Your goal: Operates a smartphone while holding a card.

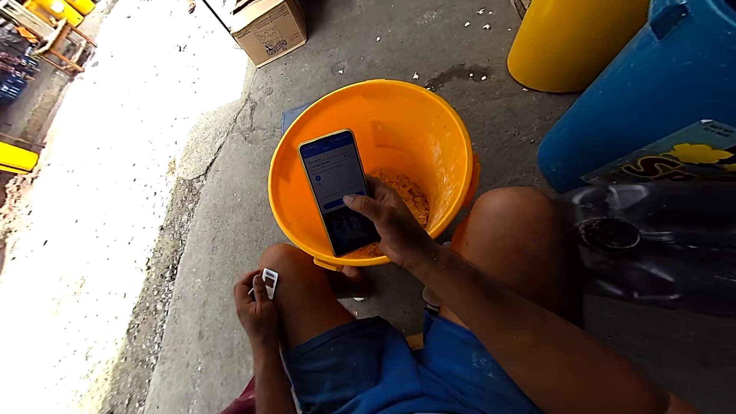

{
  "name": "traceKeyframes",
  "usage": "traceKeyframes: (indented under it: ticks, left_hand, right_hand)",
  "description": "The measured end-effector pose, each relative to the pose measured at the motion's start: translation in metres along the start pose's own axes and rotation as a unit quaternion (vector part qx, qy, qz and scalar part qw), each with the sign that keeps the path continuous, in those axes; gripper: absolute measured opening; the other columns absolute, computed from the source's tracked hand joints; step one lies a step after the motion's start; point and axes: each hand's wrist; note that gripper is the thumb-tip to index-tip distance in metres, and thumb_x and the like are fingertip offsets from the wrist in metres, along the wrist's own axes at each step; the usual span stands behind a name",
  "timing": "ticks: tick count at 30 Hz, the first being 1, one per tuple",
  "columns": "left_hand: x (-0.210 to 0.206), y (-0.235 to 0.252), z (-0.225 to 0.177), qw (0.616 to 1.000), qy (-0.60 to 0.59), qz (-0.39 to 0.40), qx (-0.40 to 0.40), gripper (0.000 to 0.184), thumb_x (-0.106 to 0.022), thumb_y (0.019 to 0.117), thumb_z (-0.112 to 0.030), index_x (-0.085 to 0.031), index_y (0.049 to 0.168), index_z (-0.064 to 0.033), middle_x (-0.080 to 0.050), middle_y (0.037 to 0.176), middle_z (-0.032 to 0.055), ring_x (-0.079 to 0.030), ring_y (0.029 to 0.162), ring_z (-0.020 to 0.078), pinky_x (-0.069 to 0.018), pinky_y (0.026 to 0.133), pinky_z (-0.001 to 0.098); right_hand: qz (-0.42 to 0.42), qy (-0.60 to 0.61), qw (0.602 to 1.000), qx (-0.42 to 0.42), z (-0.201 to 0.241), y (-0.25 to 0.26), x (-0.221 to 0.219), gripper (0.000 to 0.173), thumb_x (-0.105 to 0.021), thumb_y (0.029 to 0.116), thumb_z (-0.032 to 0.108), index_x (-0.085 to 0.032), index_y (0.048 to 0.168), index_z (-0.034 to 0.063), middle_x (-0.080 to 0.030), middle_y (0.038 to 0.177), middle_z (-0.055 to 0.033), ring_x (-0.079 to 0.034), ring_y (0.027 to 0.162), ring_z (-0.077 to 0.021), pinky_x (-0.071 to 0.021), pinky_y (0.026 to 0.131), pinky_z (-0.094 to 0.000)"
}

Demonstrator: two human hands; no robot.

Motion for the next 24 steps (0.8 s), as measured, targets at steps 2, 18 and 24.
traceKeyframes:
  ticks: [2,18,24]
  left_hand:
    - [0.003,-0.002,-0.003,0.999,-0.029,-0.012,0.017,0.033,-0.041,0.1083,-0.021,-0.063,0.118,0.0012,-0.067,0.107,0.0073,-0.066,0.095,0.0082,-0.0551,0.084,0.0239]
    - [0.024,0.014,-0.016,0.997,-0.046,-0.014,0.064,0.050,-0.034,0.1079,-0.036,-0.048,0.139,0.0008,-0.058,0.129,0.0124,-0.061,0.112,0.0170,-0.0549,0.089,0.0362]
    - [0.042,0.019,-0.070,0.987,-0.022,-0.054,-0.146,0.032,-0.052,0.1019,-0.011,-0.053,0.126,0.0099,-0.063,0.124,0.0136,-0.061,0.117,0.0146,-0.0526,0.098,0.0303]
  right_hand:
    - [0.001,-0.005,1.000,0.001,0.000,-0.001,-0.002,0.032,-0.062,0.0996,0.020,-0.062,0.131,0.0124,-0.070,0.114,-0.0122,-0.070,0.100,-0.0237,-0.0598,0.086,-0.0421]
    - [0.017,-0.010,1.000,0.002,0.018,-0.002,0.000,0.039,-0.047,0.1042,0.040,-0.062,0.128,0.0132,-0.071,0.108,-0.0093,-0.070,0.094,-0.0204,-0.0604,0.079,-0.0407]
    - [0.006,-0.046,0.999,0.006,0.021,-0.010,0.002,0.045,-0.041,0.1059,0.047,-0.061,0.132,0.0169,-0.070,0.111,-0.0078,-0.070,0.096,-0.0195,-0.0602,0.076,-0.0410]
Point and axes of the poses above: each hand's wrist, its own y-axis towards the middle knuckle, its own x-axis out of the back of the hand, z = x × y
